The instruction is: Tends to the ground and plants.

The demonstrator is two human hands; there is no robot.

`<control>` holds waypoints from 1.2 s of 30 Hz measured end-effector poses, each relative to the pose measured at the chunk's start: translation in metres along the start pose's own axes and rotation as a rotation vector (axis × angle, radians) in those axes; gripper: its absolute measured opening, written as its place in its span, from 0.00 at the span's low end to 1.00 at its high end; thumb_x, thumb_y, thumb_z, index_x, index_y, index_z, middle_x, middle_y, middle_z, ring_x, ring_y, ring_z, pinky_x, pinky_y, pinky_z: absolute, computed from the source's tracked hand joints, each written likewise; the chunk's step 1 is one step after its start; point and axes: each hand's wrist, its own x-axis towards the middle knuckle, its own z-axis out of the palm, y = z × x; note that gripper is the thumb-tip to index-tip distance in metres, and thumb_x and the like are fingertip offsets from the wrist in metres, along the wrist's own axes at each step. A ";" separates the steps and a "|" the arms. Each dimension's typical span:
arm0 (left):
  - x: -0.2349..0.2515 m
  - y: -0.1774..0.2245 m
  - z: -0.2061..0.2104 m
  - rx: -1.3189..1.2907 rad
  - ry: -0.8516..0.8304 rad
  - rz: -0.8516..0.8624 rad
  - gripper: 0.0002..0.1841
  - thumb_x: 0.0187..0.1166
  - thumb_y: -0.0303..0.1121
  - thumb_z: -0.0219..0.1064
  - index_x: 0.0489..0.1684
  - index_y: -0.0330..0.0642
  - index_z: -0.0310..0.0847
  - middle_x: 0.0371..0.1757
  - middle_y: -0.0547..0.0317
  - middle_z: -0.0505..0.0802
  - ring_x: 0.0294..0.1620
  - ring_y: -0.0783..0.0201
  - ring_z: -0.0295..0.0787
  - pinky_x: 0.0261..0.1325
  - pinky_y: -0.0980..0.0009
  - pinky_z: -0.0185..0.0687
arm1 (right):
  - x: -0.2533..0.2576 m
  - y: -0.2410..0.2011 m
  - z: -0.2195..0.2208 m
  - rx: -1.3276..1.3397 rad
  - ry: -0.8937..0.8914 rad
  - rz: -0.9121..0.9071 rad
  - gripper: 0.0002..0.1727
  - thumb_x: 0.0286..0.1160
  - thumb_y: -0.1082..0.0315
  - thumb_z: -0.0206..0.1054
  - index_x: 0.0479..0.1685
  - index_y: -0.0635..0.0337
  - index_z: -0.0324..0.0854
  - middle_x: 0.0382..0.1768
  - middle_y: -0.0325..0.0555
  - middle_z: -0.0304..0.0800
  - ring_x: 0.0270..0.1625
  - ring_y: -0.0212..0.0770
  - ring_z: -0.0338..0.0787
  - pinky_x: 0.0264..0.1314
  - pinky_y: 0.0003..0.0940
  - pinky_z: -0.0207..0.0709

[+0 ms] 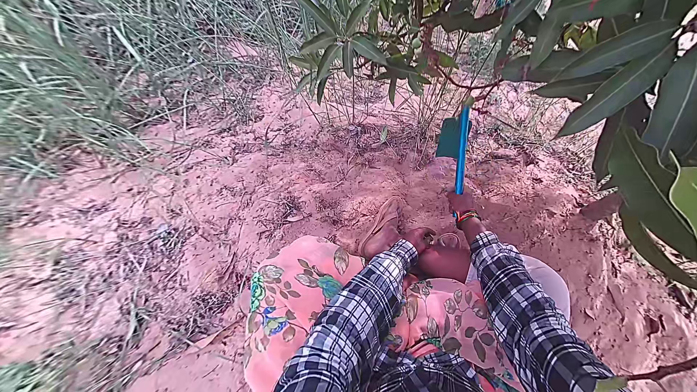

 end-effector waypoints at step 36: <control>0.014 -0.025 0.009 0.029 0.029 0.064 0.20 0.91 0.30 0.52 0.78 0.36 0.76 0.69 0.40 0.89 0.73 0.49 0.85 0.83 0.53 0.70 | -0.005 0.027 0.010 -0.123 -0.182 0.274 0.11 0.90 0.60 0.57 0.46 0.56 0.79 0.21 0.34 0.68 0.17 0.29 0.66 0.21 0.25 0.66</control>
